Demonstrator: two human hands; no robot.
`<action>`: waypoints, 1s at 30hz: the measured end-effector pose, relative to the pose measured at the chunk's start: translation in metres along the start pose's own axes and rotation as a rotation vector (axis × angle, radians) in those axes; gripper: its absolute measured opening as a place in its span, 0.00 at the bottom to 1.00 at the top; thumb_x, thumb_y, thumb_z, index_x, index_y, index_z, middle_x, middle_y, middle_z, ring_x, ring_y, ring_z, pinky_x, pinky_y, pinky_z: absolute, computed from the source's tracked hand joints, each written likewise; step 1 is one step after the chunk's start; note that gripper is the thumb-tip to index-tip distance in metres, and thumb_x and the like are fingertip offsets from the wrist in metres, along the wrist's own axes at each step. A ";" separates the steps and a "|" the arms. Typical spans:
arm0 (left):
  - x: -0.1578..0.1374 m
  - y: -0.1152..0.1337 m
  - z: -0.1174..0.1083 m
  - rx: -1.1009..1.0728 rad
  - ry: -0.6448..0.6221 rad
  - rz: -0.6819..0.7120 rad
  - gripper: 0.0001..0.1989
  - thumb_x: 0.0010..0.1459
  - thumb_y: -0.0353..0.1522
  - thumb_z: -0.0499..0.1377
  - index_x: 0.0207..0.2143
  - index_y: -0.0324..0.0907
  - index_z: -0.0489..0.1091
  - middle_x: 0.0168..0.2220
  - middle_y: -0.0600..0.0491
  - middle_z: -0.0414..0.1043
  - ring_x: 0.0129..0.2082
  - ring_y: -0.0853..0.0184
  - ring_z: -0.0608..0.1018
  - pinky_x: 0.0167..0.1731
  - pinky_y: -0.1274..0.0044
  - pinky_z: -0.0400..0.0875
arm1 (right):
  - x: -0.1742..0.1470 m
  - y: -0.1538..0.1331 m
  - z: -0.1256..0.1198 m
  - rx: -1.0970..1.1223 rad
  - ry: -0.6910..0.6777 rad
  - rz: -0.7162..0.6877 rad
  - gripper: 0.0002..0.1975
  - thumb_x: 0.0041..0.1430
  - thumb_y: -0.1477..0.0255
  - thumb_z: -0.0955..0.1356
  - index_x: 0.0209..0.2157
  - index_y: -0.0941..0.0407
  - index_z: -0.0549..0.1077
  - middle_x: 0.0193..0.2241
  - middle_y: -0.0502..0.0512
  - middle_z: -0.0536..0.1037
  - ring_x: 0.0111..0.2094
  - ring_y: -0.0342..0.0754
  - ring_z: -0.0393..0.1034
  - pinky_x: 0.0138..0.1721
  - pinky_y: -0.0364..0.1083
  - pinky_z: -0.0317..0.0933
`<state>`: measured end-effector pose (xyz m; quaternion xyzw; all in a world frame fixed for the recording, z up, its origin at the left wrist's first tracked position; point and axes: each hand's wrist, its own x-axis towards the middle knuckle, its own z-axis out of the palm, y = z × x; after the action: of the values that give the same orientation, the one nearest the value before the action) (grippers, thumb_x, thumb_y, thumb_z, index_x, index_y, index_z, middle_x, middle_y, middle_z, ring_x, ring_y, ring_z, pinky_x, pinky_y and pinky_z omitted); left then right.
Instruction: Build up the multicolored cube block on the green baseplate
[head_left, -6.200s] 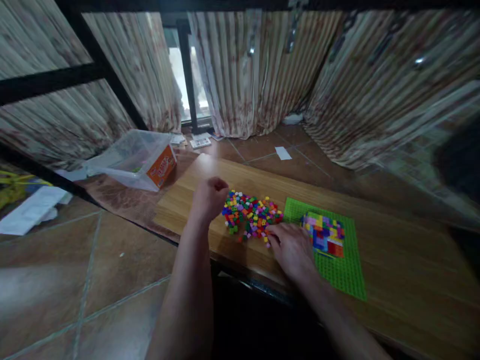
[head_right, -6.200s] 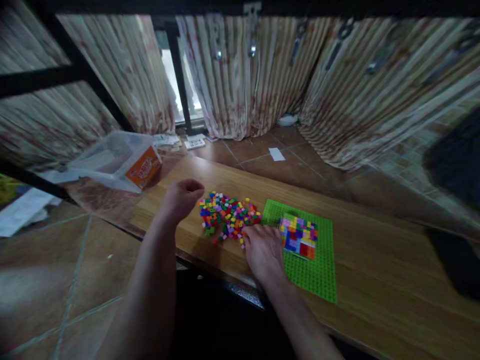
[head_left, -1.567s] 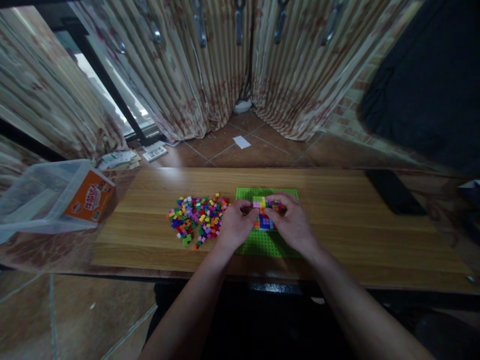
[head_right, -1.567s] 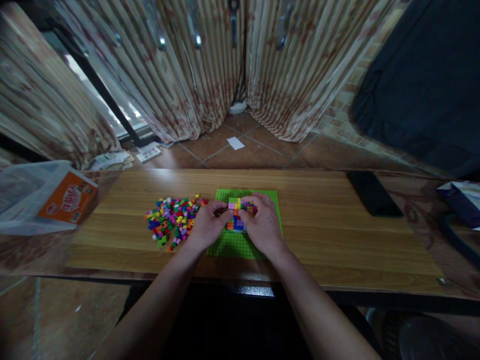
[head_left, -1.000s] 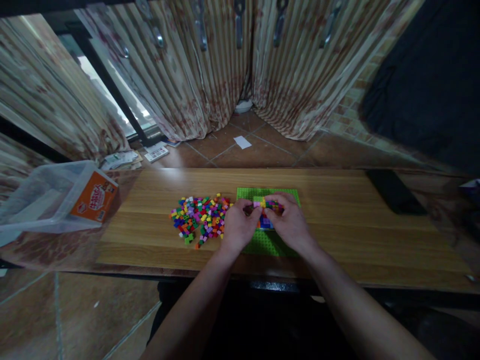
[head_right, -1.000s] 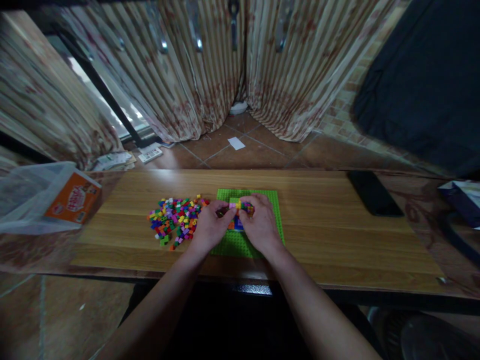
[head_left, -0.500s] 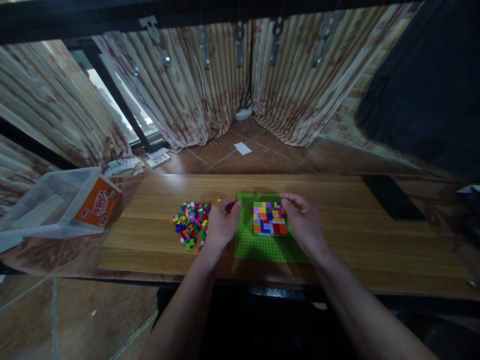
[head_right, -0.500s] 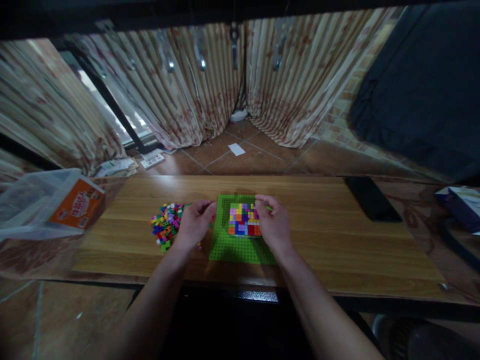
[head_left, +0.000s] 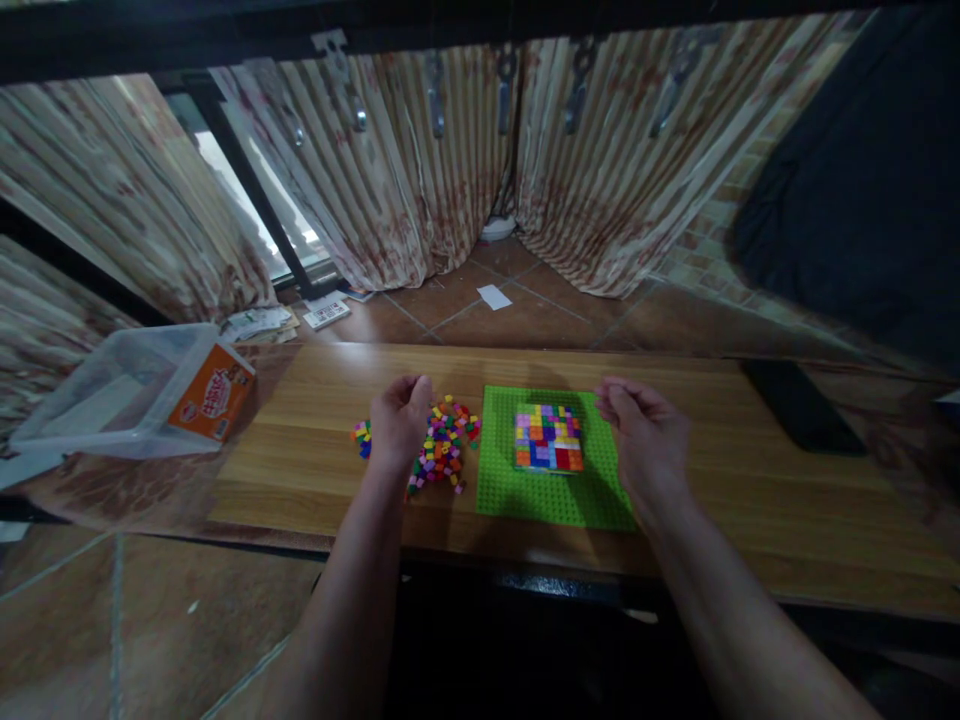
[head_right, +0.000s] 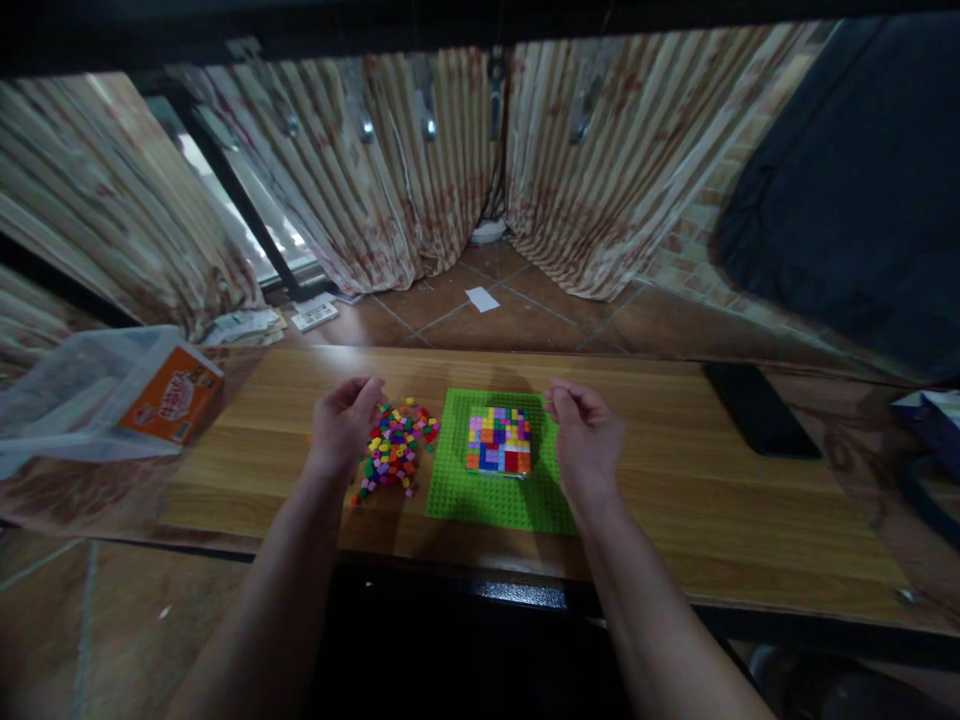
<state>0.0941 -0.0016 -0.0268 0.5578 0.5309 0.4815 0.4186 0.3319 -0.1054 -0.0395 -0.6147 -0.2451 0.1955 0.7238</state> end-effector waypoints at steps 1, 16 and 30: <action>0.001 0.003 -0.003 -0.020 0.031 -0.018 0.11 0.52 0.39 0.59 0.25 0.39 0.70 0.21 0.58 0.67 0.18 0.75 0.64 0.20 0.82 0.58 | -0.003 -0.002 0.001 -0.036 -0.012 -0.032 0.10 0.50 0.65 0.72 0.31 0.56 0.77 0.26 0.50 0.78 0.27 0.44 0.72 0.32 0.45 0.67; 0.010 0.011 -0.043 -0.186 0.242 -0.055 0.10 0.45 0.31 0.58 0.32 0.38 0.71 0.24 0.57 0.69 0.18 0.76 0.66 0.22 0.81 0.61 | -0.096 -0.006 0.032 -0.565 -0.924 -0.551 0.09 0.65 0.72 0.63 0.38 0.53 0.75 0.33 0.52 0.79 0.35 0.47 0.74 0.38 0.46 0.66; -0.001 -0.007 -0.070 0.612 -0.312 0.031 0.07 0.42 0.25 0.60 0.24 0.41 0.77 0.24 0.54 0.76 0.28 0.66 0.76 0.29 0.78 0.67 | -0.109 0.027 0.051 -0.813 -0.933 -0.638 0.09 0.65 0.73 0.63 0.36 0.53 0.75 0.34 0.54 0.78 0.36 0.49 0.73 0.37 0.47 0.64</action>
<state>0.0241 -0.0049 -0.0210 0.7325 0.5717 0.2151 0.3006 0.2143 -0.1240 -0.0721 -0.5866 -0.7529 0.1097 0.2775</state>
